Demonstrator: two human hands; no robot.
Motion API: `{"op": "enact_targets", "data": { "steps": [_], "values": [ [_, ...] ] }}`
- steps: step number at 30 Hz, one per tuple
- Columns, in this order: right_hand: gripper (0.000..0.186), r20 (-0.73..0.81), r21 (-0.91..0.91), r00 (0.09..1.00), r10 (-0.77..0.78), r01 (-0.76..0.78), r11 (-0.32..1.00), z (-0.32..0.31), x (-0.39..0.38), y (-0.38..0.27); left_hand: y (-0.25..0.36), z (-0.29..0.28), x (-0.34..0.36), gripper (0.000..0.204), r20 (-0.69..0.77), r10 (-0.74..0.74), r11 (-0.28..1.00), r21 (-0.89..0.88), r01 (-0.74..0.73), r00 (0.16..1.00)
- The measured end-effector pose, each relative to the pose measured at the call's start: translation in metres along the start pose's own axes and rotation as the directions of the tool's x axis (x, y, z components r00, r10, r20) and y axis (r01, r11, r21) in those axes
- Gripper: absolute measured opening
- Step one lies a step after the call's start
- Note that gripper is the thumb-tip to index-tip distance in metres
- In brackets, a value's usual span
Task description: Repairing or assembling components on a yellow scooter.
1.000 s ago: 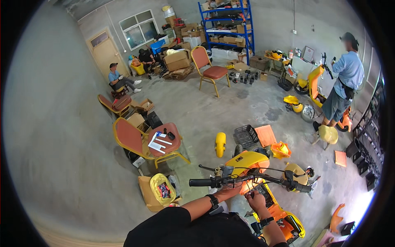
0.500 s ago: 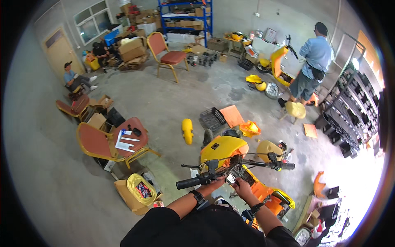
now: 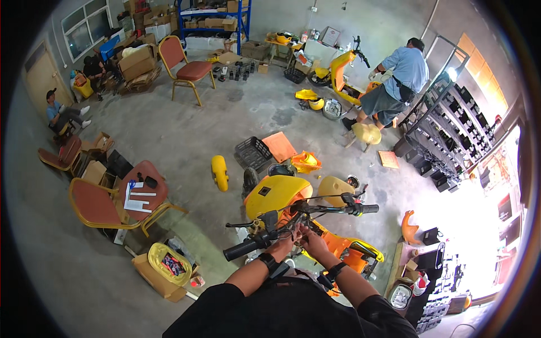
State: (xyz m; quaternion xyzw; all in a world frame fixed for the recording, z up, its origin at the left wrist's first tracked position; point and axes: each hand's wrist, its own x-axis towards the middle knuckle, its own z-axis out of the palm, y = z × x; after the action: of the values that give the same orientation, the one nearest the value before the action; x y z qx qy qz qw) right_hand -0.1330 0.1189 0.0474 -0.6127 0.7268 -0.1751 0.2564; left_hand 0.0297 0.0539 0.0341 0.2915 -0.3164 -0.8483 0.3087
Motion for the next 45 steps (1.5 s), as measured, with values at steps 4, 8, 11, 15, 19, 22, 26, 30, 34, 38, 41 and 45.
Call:
{"op": "enact_targets", "data": {
  "steps": [4,8,11,15,19,22,26,30,34,38,41,45],
  "values": [
    [0.048,0.108,0.201,0.988,0.108,-0.128,0.971,-0.007,0.002,0.021,-0.041,-0.020,0.027,0.033,0.156,0.098,0.994,-0.059,-0.090,0.983],
    [0.059,0.590,0.314,0.723,0.359,-0.615,0.724,-0.036,-0.006,0.045,-0.079,-0.029,0.065,0.029,0.074,0.054,0.950,-0.311,-0.028,0.996],
    [0.056,0.682,0.379,0.633,0.365,-0.733,0.565,-0.058,-0.017,0.059,-0.076,-0.021,0.078,0.031,-0.114,-0.054,0.953,-0.302,0.017,0.992],
    [0.054,0.704,0.570,0.654,0.277,-0.753,0.329,-0.054,-0.019,0.079,-0.059,-0.015,0.071,0.026,-0.039,-0.060,0.931,-0.361,0.042,0.997],
    [0.043,0.543,0.555,0.840,-0.022,-0.339,0.760,-0.033,-0.011,0.103,-0.045,-0.026,0.071,0.032,-0.104,0.059,0.984,-0.160,-0.076,0.993],
    [0.033,0.505,0.445,0.863,0.011,-0.271,0.854,-0.020,-0.007,0.109,-0.037,-0.029,0.072,0.029,-0.147,-0.057,0.990,-0.134,0.037,0.988],
    [0.054,0.336,0.473,0.937,0.098,-0.258,0.843,-0.014,-0.012,0.097,-0.032,-0.017,0.072,0.030,-0.258,-0.059,0.987,-0.161,0.018,0.964],
    [0.052,0.605,0.535,0.793,0.072,-0.472,0.700,-0.032,-0.002,0.098,-0.032,-0.010,0.072,0.025,-0.319,0.022,0.983,-0.164,-0.078,0.948],
    [0.062,0.751,0.650,0.652,-0.101,-0.705,0.285,-0.043,0.002,0.112,-0.038,-0.014,0.075,0.024,-0.440,-0.032,0.970,-0.231,-0.079,0.897],
    [0.047,0.654,0.735,0.753,-0.067,-0.612,0.292,-0.026,0.003,0.115,-0.040,-0.021,0.075,0.024,-0.418,-0.031,0.962,-0.258,-0.085,0.908],
    [0.045,0.498,0.742,0.866,-0.034,-0.406,0.534,-0.014,0.003,0.119,-0.040,-0.024,0.076,0.023,-0.472,-0.067,0.988,-0.152,-0.006,0.879],
    [0.055,0.306,0.726,0.952,0.033,-0.255,0.638,-0.010,0.001,0.114,-0.042,-0.017,0.075,0.025,-0.462,-0.087,0.996,-0.068,0.063,0.882]
  ]
}}
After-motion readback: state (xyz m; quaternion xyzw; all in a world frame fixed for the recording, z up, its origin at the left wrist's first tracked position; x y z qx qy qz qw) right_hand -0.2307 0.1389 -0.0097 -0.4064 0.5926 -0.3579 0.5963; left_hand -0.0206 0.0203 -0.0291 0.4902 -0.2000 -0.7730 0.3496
